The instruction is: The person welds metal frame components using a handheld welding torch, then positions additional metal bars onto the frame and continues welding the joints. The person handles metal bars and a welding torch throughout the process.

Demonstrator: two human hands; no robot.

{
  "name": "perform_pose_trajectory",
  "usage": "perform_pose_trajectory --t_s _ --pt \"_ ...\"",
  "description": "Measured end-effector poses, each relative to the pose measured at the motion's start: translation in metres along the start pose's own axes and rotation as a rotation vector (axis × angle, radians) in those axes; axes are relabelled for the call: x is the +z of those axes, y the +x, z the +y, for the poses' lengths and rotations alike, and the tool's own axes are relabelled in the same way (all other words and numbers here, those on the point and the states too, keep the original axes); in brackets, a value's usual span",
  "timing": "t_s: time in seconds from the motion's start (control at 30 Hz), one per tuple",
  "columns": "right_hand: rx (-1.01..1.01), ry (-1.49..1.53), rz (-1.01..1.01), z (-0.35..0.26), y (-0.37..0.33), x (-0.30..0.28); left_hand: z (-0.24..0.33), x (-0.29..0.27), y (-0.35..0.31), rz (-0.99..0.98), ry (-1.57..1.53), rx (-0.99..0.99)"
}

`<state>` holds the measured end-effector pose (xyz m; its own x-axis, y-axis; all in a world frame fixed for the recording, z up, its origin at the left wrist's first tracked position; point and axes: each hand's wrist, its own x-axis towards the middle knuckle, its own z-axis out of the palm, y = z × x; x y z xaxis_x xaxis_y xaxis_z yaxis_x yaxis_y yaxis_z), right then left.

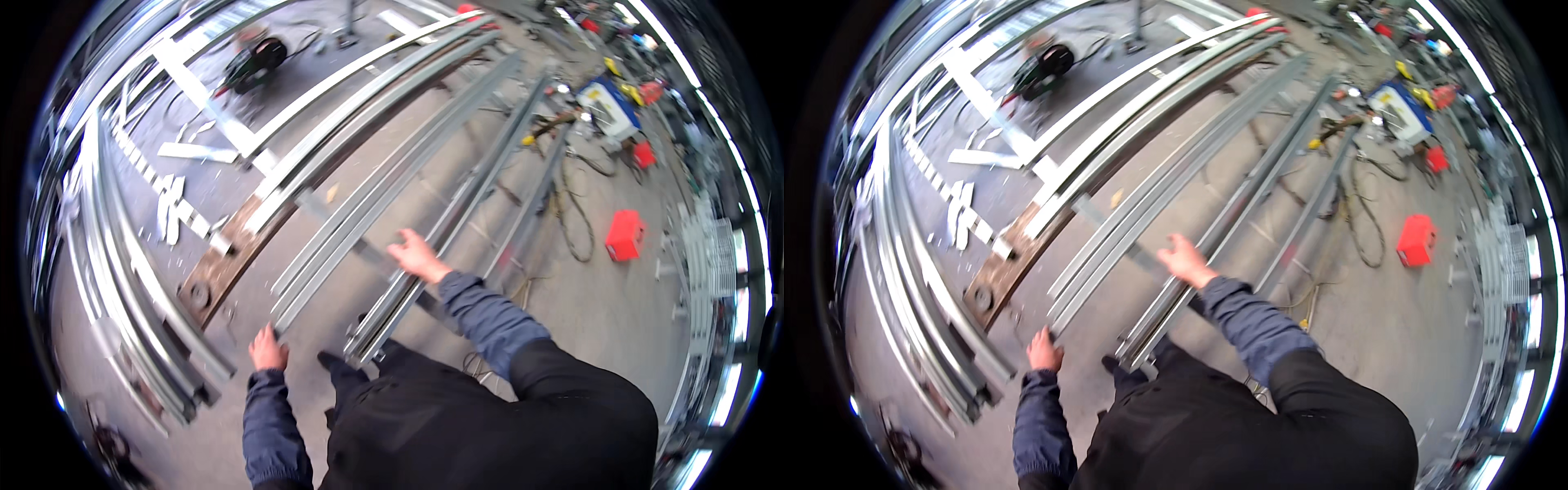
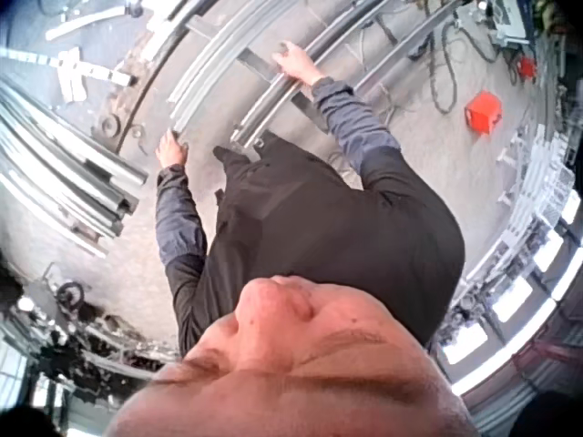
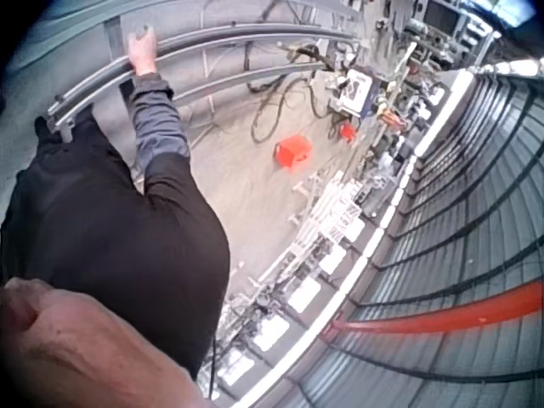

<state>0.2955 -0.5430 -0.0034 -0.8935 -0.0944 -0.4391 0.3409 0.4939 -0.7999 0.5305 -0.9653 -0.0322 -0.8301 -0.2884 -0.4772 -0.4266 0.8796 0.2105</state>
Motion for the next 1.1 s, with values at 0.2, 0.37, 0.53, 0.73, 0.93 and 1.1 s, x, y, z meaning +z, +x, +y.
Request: perform_pose_trajectory --t_s 0.2,0.37,0.53,0.73,0.93,1.1 --pt "0.132 0.233 0.227 0.017 0.075 0.028 -0.018 0.010 -0.021 0.072 0.033 0.337" --pt "0.259 0.645 0.281 -0.041 0.076 0.007 0.026 -0.039 -0.091 0.119 -0.001 0.373" --pt "0.176 0.645 0.394 -0.048 0.044 -0.008 0.035 -0.041 -0.119 0.032 0.018 0.490" --pt "0.089 0.692 0.484 -0.033 0.016 -0.046 0.080 -0.034 -0.142 -0.076 -0.171 0.429" --pt "0.097 0.621 0.594 -0.011 0.019 -0.103 0.139 -0.044 -0.150 -0.167 -0.335 0.429" --pt "0.176 0.532 0.550 0.000 0.019 -0.124 0.155 -0.048 -0.155 -0.198 -0.273 0.506"
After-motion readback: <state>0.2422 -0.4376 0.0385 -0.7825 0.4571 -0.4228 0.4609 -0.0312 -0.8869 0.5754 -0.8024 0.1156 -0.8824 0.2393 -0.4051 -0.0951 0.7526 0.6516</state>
